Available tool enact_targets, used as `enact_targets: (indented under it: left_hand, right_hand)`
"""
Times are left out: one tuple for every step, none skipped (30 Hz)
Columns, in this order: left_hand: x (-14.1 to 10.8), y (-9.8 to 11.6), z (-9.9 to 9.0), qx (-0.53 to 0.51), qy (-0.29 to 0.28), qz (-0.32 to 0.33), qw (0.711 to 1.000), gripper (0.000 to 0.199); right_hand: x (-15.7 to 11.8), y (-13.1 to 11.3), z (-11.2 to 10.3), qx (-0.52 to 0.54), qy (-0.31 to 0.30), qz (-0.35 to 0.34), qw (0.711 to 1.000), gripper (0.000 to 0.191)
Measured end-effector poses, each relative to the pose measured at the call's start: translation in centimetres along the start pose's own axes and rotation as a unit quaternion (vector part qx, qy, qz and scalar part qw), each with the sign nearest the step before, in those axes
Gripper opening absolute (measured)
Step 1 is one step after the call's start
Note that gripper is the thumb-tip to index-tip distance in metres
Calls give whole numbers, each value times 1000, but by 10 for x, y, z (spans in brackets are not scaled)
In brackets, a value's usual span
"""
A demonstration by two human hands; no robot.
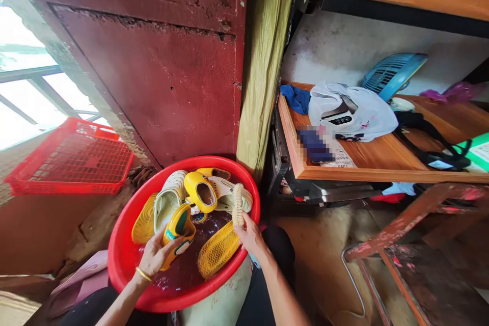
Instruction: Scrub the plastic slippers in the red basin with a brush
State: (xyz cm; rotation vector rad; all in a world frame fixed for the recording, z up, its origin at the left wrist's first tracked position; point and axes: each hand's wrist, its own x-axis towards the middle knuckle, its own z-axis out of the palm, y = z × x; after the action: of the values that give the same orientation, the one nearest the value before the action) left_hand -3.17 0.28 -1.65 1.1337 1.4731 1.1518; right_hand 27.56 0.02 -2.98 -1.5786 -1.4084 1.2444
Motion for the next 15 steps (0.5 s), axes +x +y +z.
enact_targets:
  left_hand:
    - [0, 2, -1, -27, 35, -6, 999, 71]
    - [0, 3, -3, -61, 70, -22, 995, 71]
    - [2, 2, -4, -100, 103, -45, 989, 68]
    - [3, 0, -5, -139, 133, -73, 979, 64]
    - [5, -2, -5, -172, 154, -100, 968, 57]
    - [6, -5, -5, -200, 162, -129, 958, 49]
    - [7, -6, -3, -225, 155, -159, 949, 42]
    - [7, -8, 0, -245, 137, -186, 942, 37]
    - [7, -8, 4, -264, 114, -209, 935, 35]
    - [6, -8, 8, -285, 92, -229, 926, 34]
    - [4, -7, 13, -303, 77, -244, 918, 33]
    - [3, -6, 18, -314, 74, -253, 912, 33]
    - [1, -5, 23, -318, 78, -257, 909, 34]
    - [0, -5, 26, -317, 85, -260, 908, 34]
    - [-1, -5, 27, -314, 92, -262, 908, 35]
  right_hand:
    - [0, -1, 0, -5, 0, -2, 1000, 57]
    - [0, -2, 1, -13, 1, -8, 1000, 57]
    - [-1, -3, 2, -25, 7, -19, 999, 57]
    - [-2, -4, 3, -41, 22, -37, 998, 55]
    - [-4, -4, 6, -63, 45, -63, 995, 53]
    - [-8, -5, 10, -91, 72, -94, 989, 51]
    - [-12, -6, 16, -126, 96, -128, 979, 49]
    - [-17, -7, 24, -166, 111, -162, 966, 48]
    - [-23, -8, 34, -211, 106, -187, 954, 47]
    - [-29, -10, 44, -259, 79, -209, 940, 47]
    - [-35, -12, 56, -306, 53, -226, 923, 48]
    - [-41, -14, 66, -352, 27, -239, 904, 52]
    - [-45, -17, 76, -391, 8, -247, 886, 57]
    - [-48, -20, 83, -424, -2, -248, 871, 62]
    - [-49, -22, 87, -451, -3, -244, 858, 67]
